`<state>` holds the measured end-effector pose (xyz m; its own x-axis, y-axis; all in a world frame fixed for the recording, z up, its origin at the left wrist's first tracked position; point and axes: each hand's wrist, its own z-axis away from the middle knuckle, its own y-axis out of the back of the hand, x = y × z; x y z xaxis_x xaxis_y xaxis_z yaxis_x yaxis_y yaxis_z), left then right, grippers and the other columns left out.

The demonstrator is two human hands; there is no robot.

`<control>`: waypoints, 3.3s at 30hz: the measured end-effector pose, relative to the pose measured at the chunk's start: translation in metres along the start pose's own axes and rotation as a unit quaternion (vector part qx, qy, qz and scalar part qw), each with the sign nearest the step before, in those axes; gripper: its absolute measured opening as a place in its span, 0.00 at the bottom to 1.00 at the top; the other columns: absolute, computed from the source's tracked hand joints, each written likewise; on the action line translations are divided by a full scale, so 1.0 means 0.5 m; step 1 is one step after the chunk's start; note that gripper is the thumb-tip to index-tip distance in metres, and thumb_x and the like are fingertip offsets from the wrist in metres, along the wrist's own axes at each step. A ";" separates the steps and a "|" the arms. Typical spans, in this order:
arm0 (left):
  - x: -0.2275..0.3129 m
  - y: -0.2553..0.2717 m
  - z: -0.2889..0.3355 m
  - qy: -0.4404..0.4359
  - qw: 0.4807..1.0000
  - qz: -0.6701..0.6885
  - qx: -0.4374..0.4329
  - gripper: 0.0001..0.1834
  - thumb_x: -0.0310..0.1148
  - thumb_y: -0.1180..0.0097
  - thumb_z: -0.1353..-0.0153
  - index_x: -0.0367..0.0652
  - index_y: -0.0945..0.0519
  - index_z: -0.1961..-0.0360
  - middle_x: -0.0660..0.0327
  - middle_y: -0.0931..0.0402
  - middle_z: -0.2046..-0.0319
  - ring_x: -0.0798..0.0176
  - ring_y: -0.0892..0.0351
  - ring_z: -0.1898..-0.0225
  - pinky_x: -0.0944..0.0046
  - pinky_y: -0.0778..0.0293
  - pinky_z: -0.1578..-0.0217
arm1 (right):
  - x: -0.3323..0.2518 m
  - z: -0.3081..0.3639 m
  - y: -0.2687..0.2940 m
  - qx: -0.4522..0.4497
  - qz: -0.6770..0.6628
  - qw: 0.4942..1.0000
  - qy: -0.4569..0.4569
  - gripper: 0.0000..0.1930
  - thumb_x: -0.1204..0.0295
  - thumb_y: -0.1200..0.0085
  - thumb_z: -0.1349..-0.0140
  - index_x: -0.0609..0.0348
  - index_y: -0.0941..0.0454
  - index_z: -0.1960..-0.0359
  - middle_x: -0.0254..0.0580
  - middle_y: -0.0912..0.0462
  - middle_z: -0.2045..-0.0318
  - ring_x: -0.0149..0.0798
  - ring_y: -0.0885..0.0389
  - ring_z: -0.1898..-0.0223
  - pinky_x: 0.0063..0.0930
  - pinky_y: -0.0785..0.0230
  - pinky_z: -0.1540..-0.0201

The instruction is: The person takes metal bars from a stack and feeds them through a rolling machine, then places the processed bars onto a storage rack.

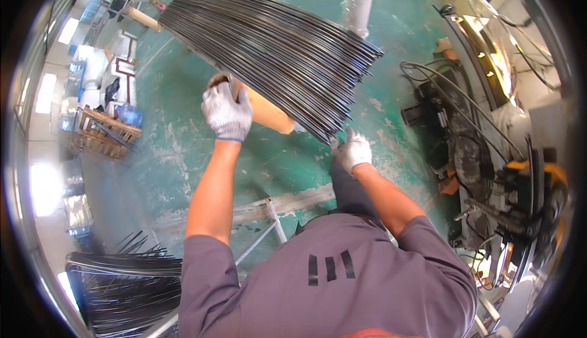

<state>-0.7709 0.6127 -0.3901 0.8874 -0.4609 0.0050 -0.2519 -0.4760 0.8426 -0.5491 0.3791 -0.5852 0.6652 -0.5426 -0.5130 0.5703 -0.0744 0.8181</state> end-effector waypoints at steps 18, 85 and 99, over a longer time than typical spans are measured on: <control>-0.002 -0.071 -0.068 0.002 0.996 0.040 0.079 0.16 0.32 0.27 0.52 0.41 0.21 0.65 0.52 0.23 0.64 0.42 0.22 0.59 0.43 0.26 0.53 | -0.135 -0.377 -0.203 -0.096 0.173 0.972 0.129 0.09 0.68 0.43 0.35 0.59 0.21 0.58 0.51 0.16 0.57 0.53 0.14 0.52 0.46 0.16 0.53; 0.737 0.084 -0.149 0.172 0.150 0.928 -0.293 0.34 0.50 0.33 0.33 0.30 0.26 0.41 0.49 0.21 0.43 0.50 0.21 0.41 0.46 0.29 0.31 | 0.935 1.008 0.695 0.261 0.224 0.875 -0.341 0.09 0.79 0.38 0.53 0.56 0.21 0.68 0.49 0.17 0.68 0.58 0.19 0.59 0.48 0.28 0.53; 1.078 -0.196 -0.025 0.403 0.322 0.714 -0.474 0.04 0.24 0.45 0.33 0.37 0.20 0.60 0.53 0.18 0.63 0.51 0.16 0.58 0.48 0.18 0.49 | 0.743 1.064 0.787 0.396 0.340 0.793 -0.314 0.11 0.71 0.34 0.37 0.53 0.26 0.72 0.44 0.24 0.75 0.52 0.23 0.69 0.46 0.32 0.61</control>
<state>-0.2629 0.4201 -0.4633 0.0377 0.8222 0.5680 -0.7325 0.4093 -0.5439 -0.3340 -0.2969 -0.3158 0.1762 -0.9736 0.1450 -0.4644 0.0476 0.8843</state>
